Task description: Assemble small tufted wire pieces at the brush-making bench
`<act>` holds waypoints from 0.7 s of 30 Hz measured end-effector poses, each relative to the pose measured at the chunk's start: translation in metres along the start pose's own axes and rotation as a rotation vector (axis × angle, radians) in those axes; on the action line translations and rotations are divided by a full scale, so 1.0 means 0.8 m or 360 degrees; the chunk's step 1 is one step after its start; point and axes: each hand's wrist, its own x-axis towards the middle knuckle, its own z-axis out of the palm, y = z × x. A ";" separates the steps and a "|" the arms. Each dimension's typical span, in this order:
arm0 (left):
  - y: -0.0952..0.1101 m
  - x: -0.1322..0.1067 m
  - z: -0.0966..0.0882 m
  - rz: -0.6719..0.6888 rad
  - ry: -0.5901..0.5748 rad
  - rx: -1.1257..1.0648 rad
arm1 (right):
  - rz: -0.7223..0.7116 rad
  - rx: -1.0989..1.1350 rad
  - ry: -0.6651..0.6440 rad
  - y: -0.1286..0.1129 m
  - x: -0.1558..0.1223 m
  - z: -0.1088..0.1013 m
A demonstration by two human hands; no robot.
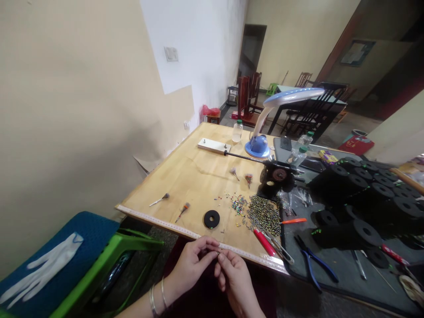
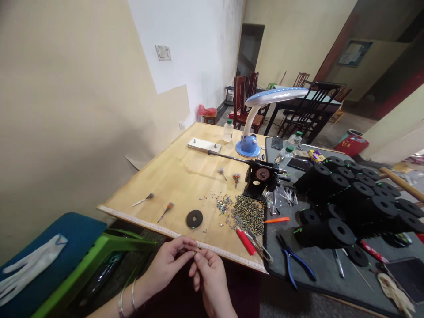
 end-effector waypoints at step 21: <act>0.027 0.005 -0.020 -0.0257 -0.0071 -0.0609 | -0.0444 -0.0787 -0.0150 -0.026 -0.008 0.006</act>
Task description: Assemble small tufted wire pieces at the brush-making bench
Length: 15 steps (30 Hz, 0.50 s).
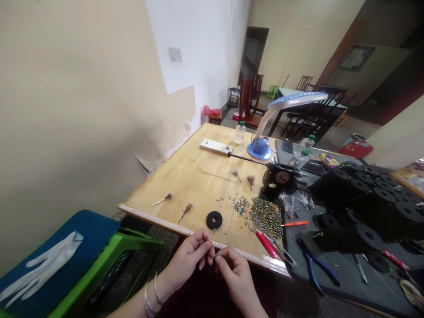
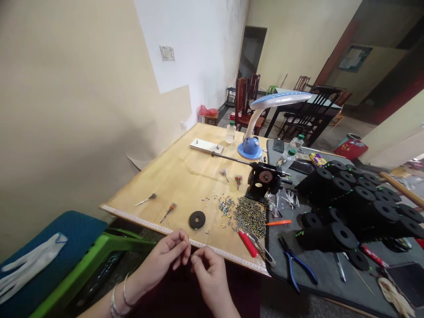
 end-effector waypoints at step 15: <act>0.081 -0.021 -0.014 0.0136 0.0002 -0.0910 | -0.0957 -0.1070 0.0074 -0.020 0.050 -0.026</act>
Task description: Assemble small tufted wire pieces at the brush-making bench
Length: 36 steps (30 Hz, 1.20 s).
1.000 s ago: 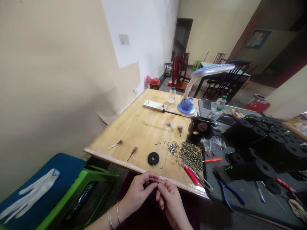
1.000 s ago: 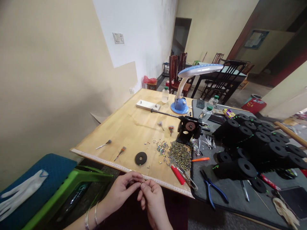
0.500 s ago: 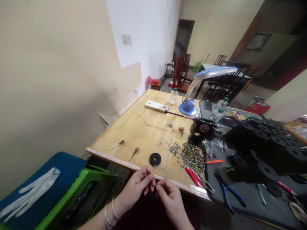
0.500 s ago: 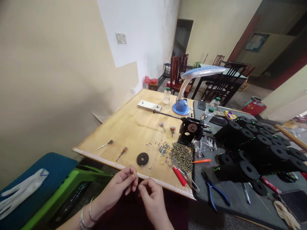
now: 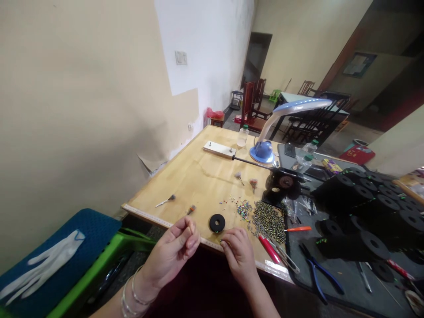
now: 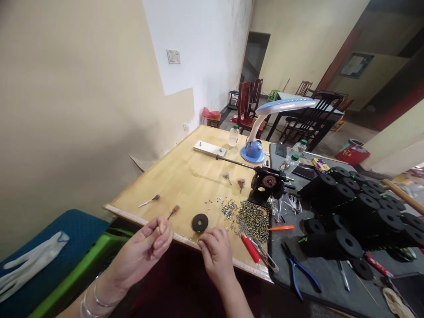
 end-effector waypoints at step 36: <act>-0.014 -0.018 0.028 -0.0001 -0.0259 0.1292 | 0.0226 -0.0018 0.0436 -0.026 -0.025 -0.030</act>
